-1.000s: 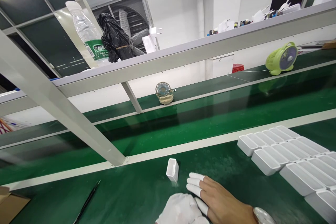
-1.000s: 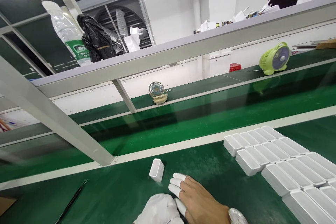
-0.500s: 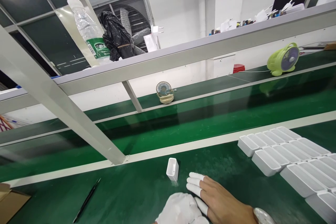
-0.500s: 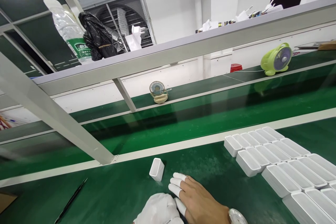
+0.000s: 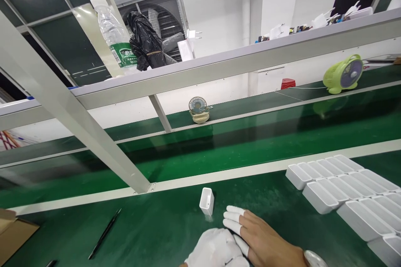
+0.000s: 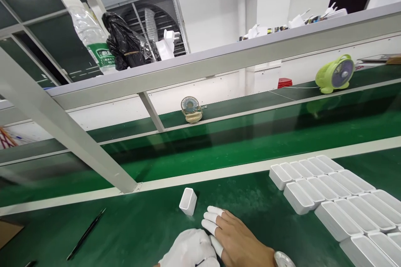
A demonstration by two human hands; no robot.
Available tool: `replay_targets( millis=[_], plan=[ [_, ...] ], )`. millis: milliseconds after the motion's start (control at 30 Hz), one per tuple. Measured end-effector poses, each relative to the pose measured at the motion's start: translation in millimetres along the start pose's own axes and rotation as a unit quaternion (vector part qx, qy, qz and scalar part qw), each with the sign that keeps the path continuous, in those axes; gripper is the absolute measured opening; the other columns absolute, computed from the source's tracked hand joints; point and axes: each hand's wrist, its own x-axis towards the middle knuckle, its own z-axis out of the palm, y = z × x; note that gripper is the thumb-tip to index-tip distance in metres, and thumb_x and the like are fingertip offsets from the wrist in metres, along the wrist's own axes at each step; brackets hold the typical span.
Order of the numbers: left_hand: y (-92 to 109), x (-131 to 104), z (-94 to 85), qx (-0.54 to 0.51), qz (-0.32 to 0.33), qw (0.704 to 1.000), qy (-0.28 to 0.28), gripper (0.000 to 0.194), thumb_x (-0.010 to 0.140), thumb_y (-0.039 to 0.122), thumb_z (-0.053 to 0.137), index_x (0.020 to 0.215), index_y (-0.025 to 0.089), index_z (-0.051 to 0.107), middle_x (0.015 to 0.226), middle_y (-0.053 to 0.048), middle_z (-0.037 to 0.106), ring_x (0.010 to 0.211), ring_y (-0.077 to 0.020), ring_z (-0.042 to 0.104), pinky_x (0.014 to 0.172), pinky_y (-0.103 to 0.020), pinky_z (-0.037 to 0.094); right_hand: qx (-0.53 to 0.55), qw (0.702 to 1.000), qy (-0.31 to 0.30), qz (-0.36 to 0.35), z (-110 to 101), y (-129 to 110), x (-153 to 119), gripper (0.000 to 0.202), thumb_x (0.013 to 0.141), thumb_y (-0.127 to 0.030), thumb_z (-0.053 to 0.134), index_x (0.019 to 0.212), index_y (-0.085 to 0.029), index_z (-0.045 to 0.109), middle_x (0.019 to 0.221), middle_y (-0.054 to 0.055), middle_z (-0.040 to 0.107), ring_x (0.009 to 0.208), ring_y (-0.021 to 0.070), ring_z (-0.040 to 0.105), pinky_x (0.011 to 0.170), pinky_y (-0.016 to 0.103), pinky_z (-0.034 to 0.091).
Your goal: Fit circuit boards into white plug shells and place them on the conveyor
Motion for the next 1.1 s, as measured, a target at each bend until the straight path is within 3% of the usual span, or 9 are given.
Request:
replay_targets(
  millis=[267,400,500,567,633,733,833,1000,1100],
  plan=[
    [-9,-4,10.5,0.007,0.005,0.999,0.041,0.027,0.098,0.037,0.056,0.12,0.022,0.062,0.127,-0.009,0.062,0.104,-0.02,0.064,0.09,-0.04,0.057,-0.028,1.0,-0.013,0.0,-3,-4,2,0.094,0.06,-0.001,0.047,0.153,-0.015,0.038,0.143,0.013,0.058,0.133,0.0286,0.054,0.116,0.044,0.042],
    [-17,-6,23.2,0.008,0.011,0.998,0.067,0.018,0.096,0.035,0.058,0.102,0.021,0.068,0.1,-0.006,0.069,0.085,-0.0179,0.065,0.079,-0.033,0.056,-0.029,1.0,0.006,0.002,-4,-6,1,0.086,0.071,-0.001,0.05,0.154,-0.015,0.034,0.144,0.014,0.057,0.135,0.0277,0.052,0.116,0.043,0.042],
    [-25,-13,29.0,0.043,-0.037,0.976,0.211,0.019,0.092,0.021,0.057,0.108,0.023,0.067,0.094,-0.007,0.068,0.086,-0.0206,0.064,0.08,-0.035,0.054,-0.03,0.999,0.039,-0.006,-2,-7,2,0.068,0.087,-0.008,0.053,0.153,-0.015,0.035,0.142,0.016,0.058,0.134,0.0273,0.053,0.113,0.042,0.046],
    [-32,-17,28.6,0.075,-0.113,0.933,0.333,0.034,0.089,0.017,0.059,0.123,0.023,0.06,0.108,-0.01,0.065,0.1,-0.0247,0.062,0.09,-0.041,0.052,-0.037,0.998,0.047,-0.004,-1,-8,3,0.061,0.094,-0.013,0.054,0.152,-0.016,0.037,0.139,0.016,0.06,0.132,0.0282,0.055,0.111,0.043,0.048],
    [-42,-17,25.0,0.068,-0.195,0.9,0.384,0.046,0.087,0.021,0.062,0.133,0.024,0.053,0.124,-0.012,0.058,0.113,-0.0283,0.058,0.096,-0.047,0.05,-0.045,0.998,0.038,0.0,0,-9,5,0.058,0.096,-0.016,0.055,0.151,-0.016,0.038,0.138,0.016,0.061,0.131,0.0297,0.056,0.109,0.045,0.05],
    [-57,-11,17.9,-0.039,-0.305,0.879,0.365,0.051,0.094,0.035,0.057,0.142,0.024,0.046,0.137,-0.013,0.05,0.106,-0.0246,0.061,0.092,-0.045,0.053,-0.056,0.998,0.016,0.003,-3,-10,6,0.056,0.096,-0.018,0.054,0.15,-0.015,0.04,0.138,0.017,0.061,0.129,0.0312,0.058,0.105,0.047,0.053],
    [-68,-4,12.8,-0.134,-0.355,0.869,0.318,0.05,0.098,0.045,0.049,0.143,0.025,0.046,0.138,-0.012,0.052,0.096,-0.0205,0.063,0.09,-0.043,0.054,-0.061,0.998,0.01,0.003,-6,-11,6,0.054,0.098,-0.019,0.053,0.15,-0.015,0.04,0.141,0.017,0.059,0.131,0.0313,0.057,0.106,0.047,0.053],
    [-75,-2,8.8,-0.153,-0.302,0.907,0.249,0.042,0.096,0.044,0.052,0.133,0.024,0.059,0.137,-0.01,0.058,0.127,-0.026,0.054,0.113,-0.045,0.04,-0.062,0.998,0.011,0.005,-4,-9,4,0.054,0.098,-0.018,0.052,0.15,-0.015,0.039,0.143,0.016,0.058,0.133,0.03,0.054,0.109,0.046,0.051],
    [-76,-5,8.3,-0.141,-0.286,0.918,0.234,0.045,0.099,0.042,0.047,0.14,0.023,0.054,0.143,-0.01,0.055,0.133,-0.0257,0.051,0.116,-0.046,0.038,-0.059,0.998,0.015,0.008,0,-7,3,0.054,0.099,-0.019,0.052,0.151,-0.016,0.039,0.145,0.015,0.056,0.135,0.0295,0.052,0.11,0.045,0.049]
  ],
)
